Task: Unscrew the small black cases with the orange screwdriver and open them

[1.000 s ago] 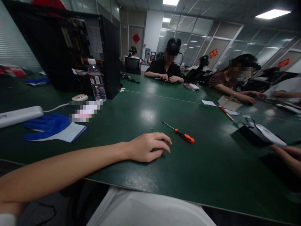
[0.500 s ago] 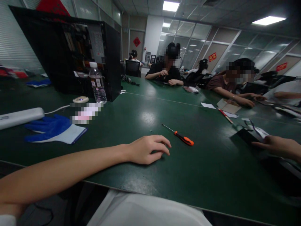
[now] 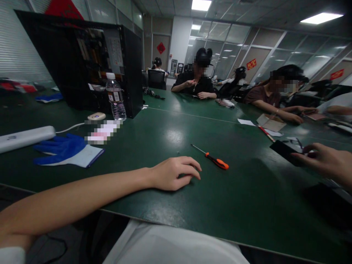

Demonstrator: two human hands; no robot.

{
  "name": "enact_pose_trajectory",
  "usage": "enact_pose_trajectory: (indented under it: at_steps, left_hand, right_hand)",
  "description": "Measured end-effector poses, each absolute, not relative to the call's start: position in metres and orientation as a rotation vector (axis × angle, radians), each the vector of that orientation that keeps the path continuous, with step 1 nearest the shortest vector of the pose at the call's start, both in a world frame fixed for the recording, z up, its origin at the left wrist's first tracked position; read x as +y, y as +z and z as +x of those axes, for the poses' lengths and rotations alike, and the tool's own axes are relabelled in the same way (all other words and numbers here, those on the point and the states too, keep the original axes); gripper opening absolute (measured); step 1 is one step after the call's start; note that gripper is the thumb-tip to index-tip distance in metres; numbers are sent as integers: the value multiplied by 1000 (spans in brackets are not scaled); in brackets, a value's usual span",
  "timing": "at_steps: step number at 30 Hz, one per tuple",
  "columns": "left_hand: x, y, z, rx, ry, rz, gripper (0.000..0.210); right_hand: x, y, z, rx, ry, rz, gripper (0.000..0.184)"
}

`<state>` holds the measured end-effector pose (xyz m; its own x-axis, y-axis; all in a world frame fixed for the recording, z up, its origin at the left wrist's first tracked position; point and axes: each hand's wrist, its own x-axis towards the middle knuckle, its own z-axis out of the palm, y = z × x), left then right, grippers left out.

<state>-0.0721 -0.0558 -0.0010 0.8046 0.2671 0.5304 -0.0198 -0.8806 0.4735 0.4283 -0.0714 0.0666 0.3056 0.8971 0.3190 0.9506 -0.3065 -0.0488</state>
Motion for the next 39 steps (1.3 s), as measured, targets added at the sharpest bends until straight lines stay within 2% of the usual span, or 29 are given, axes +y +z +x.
enact_pose_trajectory:
  at_steps: [2, 6, 10, 13, 15, 21, 23, 25, 27, 32, 39]
  left_hand:
    - [-56, 0, -71, 220, 884, 2496, 24]
    - [-57, 3, -71, 392, 1128, 2412, 32]
    - [-53, 6, -74, 571, 1311, 2350, 37]
    - [-50, 5, -74, 583, 1274, 2353, 34]
    - [-48, 2, -73, 561, 1199, 2372, 33]
    - [-47, 0, -71, 497, 913, 2434, 28]
    - [-48, 1, -72, 495, 832, 2456, 31]
    - [-48, 3, -74, 501, 766, 2497, 36]
    - [-49, 5, -76, 510, 718, 2547, 41]
    - [-49, 6, -77, 529, 712, 2665, 41]
    - [-48, 4, -77, 487, 762, 2701, 38]
  right_hand:
    - [-79, 79, 395, -1765, -223, -2282, 28]
    - [-92, 97, 302, -2043, -116, -1830, 44]
    - [-95, 82, 214, -2431, 127, -1423, 28]
    - [-95, 52, 175, -2573, 210, -1154, 17]
    - [-94, 35, 163, -2610, 242, -1061, 16]
    - [-81, 22, 184, -2625, 178, -943, 28]
    - [-72, 21, 204, -2578, 52, -1069, 36]
    - [-62, 17, 223, -2527, -62, -1291, 52]
    - [-53, 13, 237, -2541, -37, -1458, 61]
    - [-47, 13, 237, -2625, 213, -1368, 40]
    - [-71, 58, 213, -2222, 89, -1195, 25]
